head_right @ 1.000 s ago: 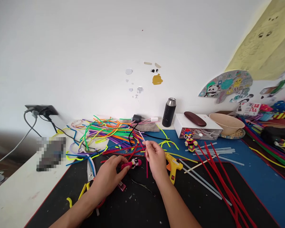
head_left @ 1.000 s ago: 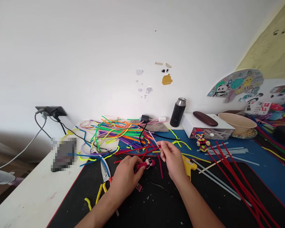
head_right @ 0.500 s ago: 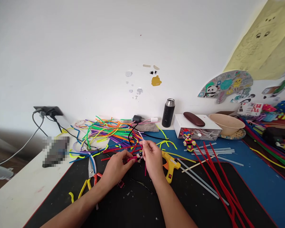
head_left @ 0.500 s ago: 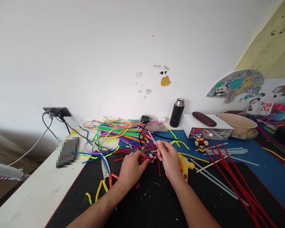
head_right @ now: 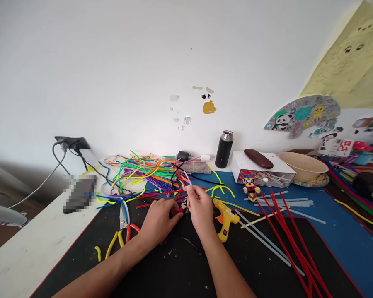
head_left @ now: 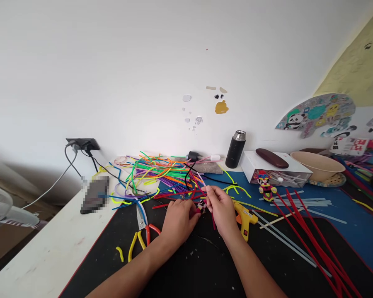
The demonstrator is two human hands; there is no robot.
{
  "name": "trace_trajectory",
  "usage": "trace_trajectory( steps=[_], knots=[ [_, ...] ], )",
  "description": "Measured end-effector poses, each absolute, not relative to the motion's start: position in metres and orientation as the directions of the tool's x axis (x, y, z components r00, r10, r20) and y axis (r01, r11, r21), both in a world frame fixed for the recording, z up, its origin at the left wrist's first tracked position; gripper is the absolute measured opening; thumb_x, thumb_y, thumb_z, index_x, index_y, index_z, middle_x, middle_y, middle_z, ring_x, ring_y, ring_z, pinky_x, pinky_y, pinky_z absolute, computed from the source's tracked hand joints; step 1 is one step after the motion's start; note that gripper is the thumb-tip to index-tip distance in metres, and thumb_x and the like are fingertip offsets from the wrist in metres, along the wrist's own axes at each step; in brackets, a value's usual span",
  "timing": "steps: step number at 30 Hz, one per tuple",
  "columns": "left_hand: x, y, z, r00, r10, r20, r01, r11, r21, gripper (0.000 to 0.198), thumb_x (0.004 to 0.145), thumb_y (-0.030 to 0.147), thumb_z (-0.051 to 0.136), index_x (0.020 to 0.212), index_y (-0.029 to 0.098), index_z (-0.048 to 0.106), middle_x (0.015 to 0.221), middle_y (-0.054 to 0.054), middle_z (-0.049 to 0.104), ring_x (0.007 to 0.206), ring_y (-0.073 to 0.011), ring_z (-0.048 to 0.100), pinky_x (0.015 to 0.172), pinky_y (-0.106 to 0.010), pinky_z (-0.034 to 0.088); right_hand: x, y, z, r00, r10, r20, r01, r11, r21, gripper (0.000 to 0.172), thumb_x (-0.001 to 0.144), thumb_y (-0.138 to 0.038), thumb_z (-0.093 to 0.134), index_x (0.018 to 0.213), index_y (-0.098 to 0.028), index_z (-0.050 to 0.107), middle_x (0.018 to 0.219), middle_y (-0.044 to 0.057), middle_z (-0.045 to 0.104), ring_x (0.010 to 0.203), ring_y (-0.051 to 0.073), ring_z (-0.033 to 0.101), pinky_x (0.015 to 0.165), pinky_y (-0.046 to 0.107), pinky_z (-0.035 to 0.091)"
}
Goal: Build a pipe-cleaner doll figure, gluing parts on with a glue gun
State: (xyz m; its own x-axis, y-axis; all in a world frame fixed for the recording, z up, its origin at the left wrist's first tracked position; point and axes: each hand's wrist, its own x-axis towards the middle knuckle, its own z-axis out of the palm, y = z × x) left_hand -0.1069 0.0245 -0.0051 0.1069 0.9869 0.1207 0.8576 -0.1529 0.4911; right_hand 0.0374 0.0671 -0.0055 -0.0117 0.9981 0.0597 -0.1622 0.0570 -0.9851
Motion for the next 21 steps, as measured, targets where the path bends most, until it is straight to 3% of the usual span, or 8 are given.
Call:
trace_trajectory(
  steps=[5, 9, 13, 14, 18, 21],
  knots=[
    [-0.113, 0.023, -0.001, 0.134, 0.985, 0.109, 0.797, -0.172, 0.579, 0.010, 0.091, 0.028, 0.068, 0.083, 0.023, 0.068, 0.087, 0.000, 0.075, 0.089, -0.0243, 0.066, 0.081, -0.039, 0.041, 0.038, 0.067, -0.006, 0.003, 0.998, 0.062, -0.147, 0.061, -0.987, 0.048, 0.087, -0.064, 0.070, 0.094, -0.017, 0.074, 0.055, -0.006, 0.046, 0.048, 0.011, 0.038, 0.045, 0.023, 0.030],
    [-0.140, 0.036, 0.003, 0.093, 0.979, 0.184, 0.806, -0.183, 0.564, 0.013, 0.095, 0.030, 0.062, 0.087, 0.023, 0.070, 0.091, -0.003, 0.076, 0.089, -0.0237, 0.066, 0.083, -0.038, 0.046, 0.037, 0.065, -0.001, 0.038, 0.997, 0.062, -0.143, 0.066, -0.987, 0.048, 0.086, -0.065, 0.070, 0.092, -0.017, 0.075, 0.055, -0.005, 0.046, 0.048, 0.011, 0.039, 0.045, 0.024, 0.031],
    [-0.174, 0.074, 0.004, 0.055, 0.958, 0.281, 0.881, -0.179, 0.438, 0.017, 0.097, 0.028, 0.056, 0.093, 0.023, 0.072, 0.096, -0.005, 0.077, 0.091, -0.0246, 0.068, 0.084, -0.038, 0.051, 0.035, 0.062, 0.002, 0.017, 0.998, 0.052, -0.142, 0.054, -0.988, 0.048, 0.086, -0.065, 0.070, 0.092, -0.018, 0.075, 0.055, -0.005, 0.045, 0.047, 0.011, 0.038, 0.044, 0.024, 0.031],
    [-0.181, 0.085, 0.004, 0.060, 0.940, 0.335, 0.910, -0.189, 0.369, 0.019, 0.097, 0.027, 0.054, 0.099, 0.022, 0.073, 0.101, -0.007, 0.077, 0.096, -0.0258, 0.068, 0.088, -0.040, 0.052, 0.034, 0.061, 0.002, 0.010, 0.999, 0.050, -0.143, 0.051, -0.988, 0.049, 0.086, -0.066, 0.069, 0.092, -0.018, 0.075, 0.055, -0.005, 0.045, 0.047, 0.011, 0.037, 0.045, 0.024, 0.031],
    [-0.194, 0.126, 0.005, 0.100, 0.910, 0.403, 0.932, -0.228, 0.283, 0.038, 0.097, 0.022, 0.054, 0.133, 0.021, 0.064, 0.134, -0.012, 0.067, 0.127, -0.0312, 0.056, 0.110, -0.049, 0.043, 0.032, 0.059, 0.002, -0.008, 0.998, 0.058, -0.114, 0.056, -0.992, 0.050, 0.087, -0.066, 0.068, 0.094, -0.017, 0.075, 0.056, -0.005, 0.047, 0.049, 0.012, 0.039, 0.047, 0.025, 0.033],
    [-0.197, 0.141, 0.004, 0.182, 0.907, 0.379, 0.934, -0.280, 0.220, 0.037, 0.091, 0.020, 0.062, 0.127, 0.021, 0.068, 0.125, -0.011, 0.071, 0.121, -0.0325, 0.057, 0.108, -0.049, 0.044, 0.032, 0.059, 0.001, -0.012, 0.998, 0.058, -0.081, 0.056, -0.995, 0.052, 0.087, -0.067, 0.068, 0.095, -0.017, 0.075, 0.056, -0.004, 0.046, 0.051, 0.013, 0.042, 0.047, 0.025, 0.033]
  ],
)
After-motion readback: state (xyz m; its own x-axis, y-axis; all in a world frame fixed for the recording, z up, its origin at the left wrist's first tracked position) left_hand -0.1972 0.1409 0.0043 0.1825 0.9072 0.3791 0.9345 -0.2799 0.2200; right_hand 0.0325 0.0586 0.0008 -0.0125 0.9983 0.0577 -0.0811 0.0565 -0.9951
